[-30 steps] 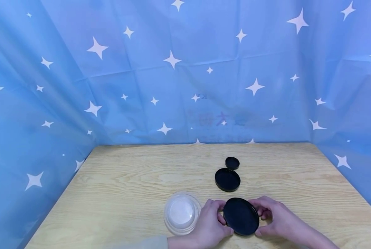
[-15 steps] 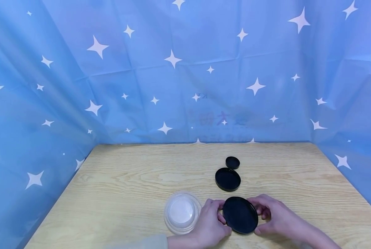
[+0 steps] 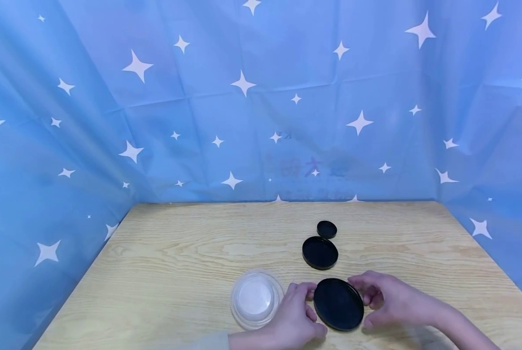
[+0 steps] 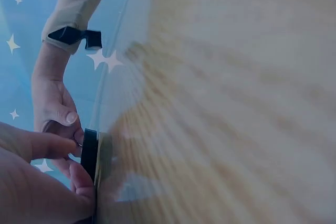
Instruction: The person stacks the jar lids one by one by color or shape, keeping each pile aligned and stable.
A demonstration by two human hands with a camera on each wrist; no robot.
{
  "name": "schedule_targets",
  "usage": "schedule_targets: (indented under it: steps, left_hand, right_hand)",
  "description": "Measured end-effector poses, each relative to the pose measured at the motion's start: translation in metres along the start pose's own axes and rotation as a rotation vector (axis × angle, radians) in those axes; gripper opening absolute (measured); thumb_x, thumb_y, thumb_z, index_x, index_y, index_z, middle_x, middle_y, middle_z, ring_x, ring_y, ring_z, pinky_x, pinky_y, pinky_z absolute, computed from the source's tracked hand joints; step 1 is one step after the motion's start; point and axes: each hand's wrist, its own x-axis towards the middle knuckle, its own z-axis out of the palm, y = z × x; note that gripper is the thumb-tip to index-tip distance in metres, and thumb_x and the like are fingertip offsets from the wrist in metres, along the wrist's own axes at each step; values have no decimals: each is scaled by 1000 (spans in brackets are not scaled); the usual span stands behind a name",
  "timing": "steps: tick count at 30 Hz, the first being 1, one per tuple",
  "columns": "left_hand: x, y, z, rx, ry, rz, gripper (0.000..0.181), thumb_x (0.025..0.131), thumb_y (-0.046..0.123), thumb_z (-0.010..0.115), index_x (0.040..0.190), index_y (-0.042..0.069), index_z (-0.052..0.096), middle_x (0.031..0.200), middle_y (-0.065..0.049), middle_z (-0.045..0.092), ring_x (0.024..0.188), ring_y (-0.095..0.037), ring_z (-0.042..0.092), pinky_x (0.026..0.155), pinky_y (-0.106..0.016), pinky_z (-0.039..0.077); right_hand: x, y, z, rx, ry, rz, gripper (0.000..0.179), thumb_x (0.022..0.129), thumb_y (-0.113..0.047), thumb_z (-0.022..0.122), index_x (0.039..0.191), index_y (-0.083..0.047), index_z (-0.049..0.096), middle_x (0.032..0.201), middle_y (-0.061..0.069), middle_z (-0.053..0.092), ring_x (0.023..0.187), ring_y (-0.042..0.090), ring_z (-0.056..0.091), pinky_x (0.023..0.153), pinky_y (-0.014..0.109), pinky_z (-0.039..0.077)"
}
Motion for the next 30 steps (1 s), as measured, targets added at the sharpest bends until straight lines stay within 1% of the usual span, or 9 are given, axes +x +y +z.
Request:
schedule_targets:
  steps: [2,5,9,13,17,20,24,27,30]
  left_hand:
    - [-2,3,-2,-38,-13,-14,73,67,-1,83,135,6,55,111,5,46,70,2,55,74,-18,47]
    - [-2,11,-9,-78,-12,9,76,70,-1,84,138,5,52,115,2,46,71,0,56,68,-19,49]
    - [6,26,-24,-126,-4,40,77,72,-4,85,140,6,50,120,-1,46,76,-5,57,64,-21,51]
    - [28,39,-43,-109,0,91,77,74,-2,87,142,7,50,122,-1,47,82,-9,58,67,-22,54]
    - [57,46,-65,-4,-106,146,82,76,3,89,147,9,48,131,-3,48,92,-13,60,74,-22,55]
    - [80,46,-79,99,-212,182,86,78,6,90,151,10,44,141,-7,45,100,-21,61,76,-23,55]
    - [106,35,-86,206,-269,211,91,79,9,90,155,10,40,146,-9,42,107,-32,60,76,-23,54]
    - [120,24,-87,188,-299,173,93,79,7,90,156,11,39,148,-10,42,111,-34,59,76,-23,53]
    - [129,13,-87,101,-329,118,93,79,3,88,157,12,38,150,-13,42,114,-34,58,79,-24,53]
  right_hand:
    - [1,-1,-4,33,-19,23,74,78,-6,87,136,19,48,111,7,58,85,12,60,68,28,56]
    - [4,-3,-9,80,-19,82,74,81,-6,85,139,18,46,119,14,57,87,14,61,72,29,57]
    - [9,-7,-14,83,-3,127,75,84,-10,84,141,16,45,120,18,57,87,15,62,72,29,57]
    - [17,-12,-21,44,52,149,75,85,-14,84,143,14,46,119,18,57,88,15,63,72,29,56]
    - [30,-16,-27,-22,163,153,73,86,-15,84,144,10,47,120,18,59,91,17,64,74,28,56]
    - [39,-15,-29,-62,239,161,73,85,-15,85,144,8,49,122,18,60,94,20,65,75,28,56]
    - [48,-6,-30,-67,287,187,75,84,-16,86,144,7,49,123,19,60,96,24,65,77,29,57]
    - [54,0,-28,-54,296,198,77,82,-16,88,144,8,49,123,20,60,97,26,65,77,29,57]
    - [58,5,-26,-40,297,216,79,81,-15,88,145,9,48,122,20,60,96,26,65,76,28,57]
